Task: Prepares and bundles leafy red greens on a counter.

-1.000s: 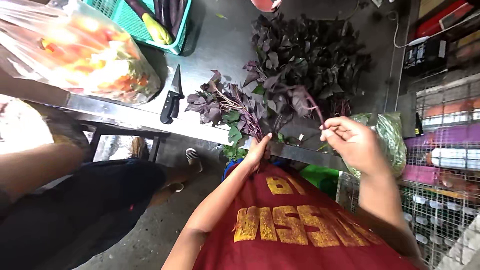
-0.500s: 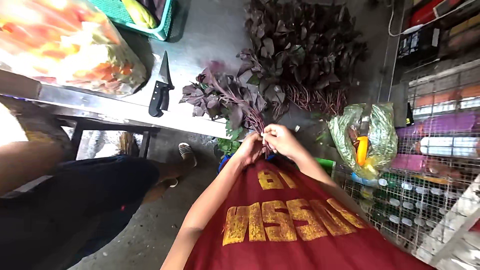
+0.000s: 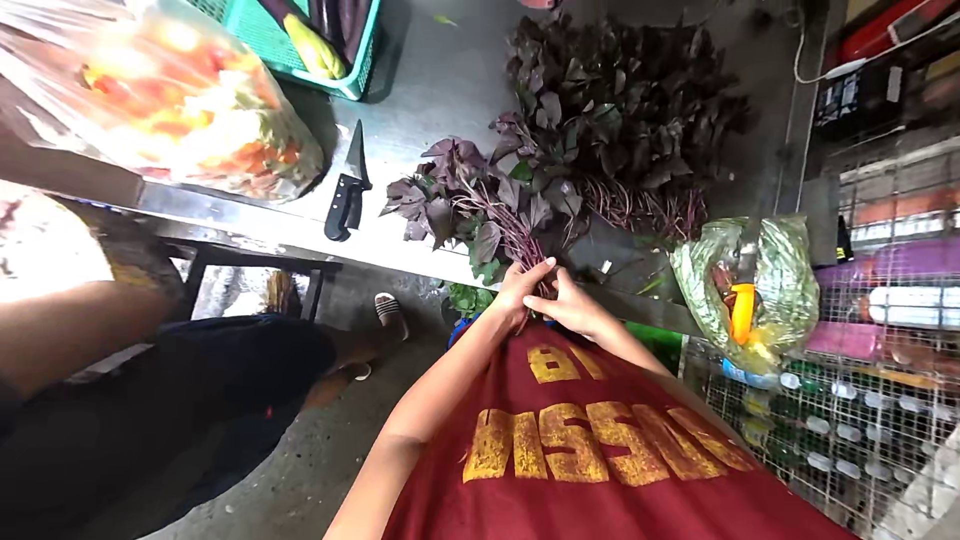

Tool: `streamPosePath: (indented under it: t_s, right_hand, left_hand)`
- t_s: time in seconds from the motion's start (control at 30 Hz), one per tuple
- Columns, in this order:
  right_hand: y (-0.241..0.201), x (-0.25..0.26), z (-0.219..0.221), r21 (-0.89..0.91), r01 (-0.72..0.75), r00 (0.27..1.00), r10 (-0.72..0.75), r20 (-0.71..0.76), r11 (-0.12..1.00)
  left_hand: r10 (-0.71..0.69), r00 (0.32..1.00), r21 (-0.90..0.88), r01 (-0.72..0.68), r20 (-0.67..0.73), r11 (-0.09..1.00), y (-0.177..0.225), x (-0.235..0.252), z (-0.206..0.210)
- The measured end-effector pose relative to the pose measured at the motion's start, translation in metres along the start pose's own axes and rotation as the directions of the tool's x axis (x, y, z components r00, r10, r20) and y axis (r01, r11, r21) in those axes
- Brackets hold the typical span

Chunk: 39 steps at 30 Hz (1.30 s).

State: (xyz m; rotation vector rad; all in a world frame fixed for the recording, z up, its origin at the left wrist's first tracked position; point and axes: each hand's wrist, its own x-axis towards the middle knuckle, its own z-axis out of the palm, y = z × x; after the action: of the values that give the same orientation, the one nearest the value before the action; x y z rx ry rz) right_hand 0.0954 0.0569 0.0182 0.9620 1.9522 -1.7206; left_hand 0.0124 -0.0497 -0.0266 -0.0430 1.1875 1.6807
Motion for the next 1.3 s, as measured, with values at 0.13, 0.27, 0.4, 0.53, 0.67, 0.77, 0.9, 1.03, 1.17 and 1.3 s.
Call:
streamPosePath:
  t_s: [0.13,0.27,0.4,0.53,0.67,0.77,0.9,1.03,1.17,1.3]
  right_hand:
    - [-0.017,0.000,-0.004,-0.065,0.160,0.987,-0.161,-0.013,0.985]
    - [-0.040,-0.001,-0.014,-0.092,0.264,0.959,-0.271,-0.081,0.960]
    - [-0.052,0.001,-0.012,0.146,0.425,0.905,-0.424,-0.040,0.893]
    - [-0.062,-0.002,0.001,0.393,0.395,0.911,-0.408,-0.054,0.830]
    - [-0.041,0.005,0.001,0.388,0.146,0.989,-0.141,-0.039,0.910]
    - [0.005,0.021,-0.015,0.145,-0.067,0.997,0.074,-0.038,0.987]
    - [0.041,0.016,-0.037,0.082,-0.123,0.982,0.133,-0.131,0.989]
    - [0.035,0.012,-0.050,-0.032,-0.075,0.962,0.064,-0.267,0.997]
    - [-0.009,-0.002,-0.071,-0.261,0.103,0.948,-0.174,-0.265,0.960]
    - [-0.079,-0.023,-0.105,-0.427,0.338,0.852,-0.465,-0.241,0.839]
  left_hand:
    - [0.157,0.984,-0.092,-0.149,0.084,0.985,0.024,0.002,0.012]
    - [0.341,0.938,0.009,-0.342,0.067,0.940,0.052,-0.002,0.024]
    - [0.539,0.841,0.566,-0.416,-0.059,0.711,0.090,-0.022,0.043]
    - [0.510,0.855,0.789,-0.248,-0.094,0.562,0.131,-0.029,0.054]
    - [0.134,0.990,0.863,-0.029,-0.045,0.504,0.131,-0.027,0.038]
    - [-0.057,0.998,0.856,0.044,-0.018,0.514,0.087,-0.019,0.003]
    - [-0.155,0.988,0.811,0.081,0.012,0.579,0.038,-0.022,-0.033]
    - [-0.153,0.986,0.818,0.034,0.066,0.574,0.017,-0.025,-0.039]
    - [-0.032,0.958,0.787,-0.214,0.284,0.578,0.057,-0.028,-0.021]
    - [0.235,0.892,0.761,-0.452,0.386,0.465,0.143,-0.052,-0.022]
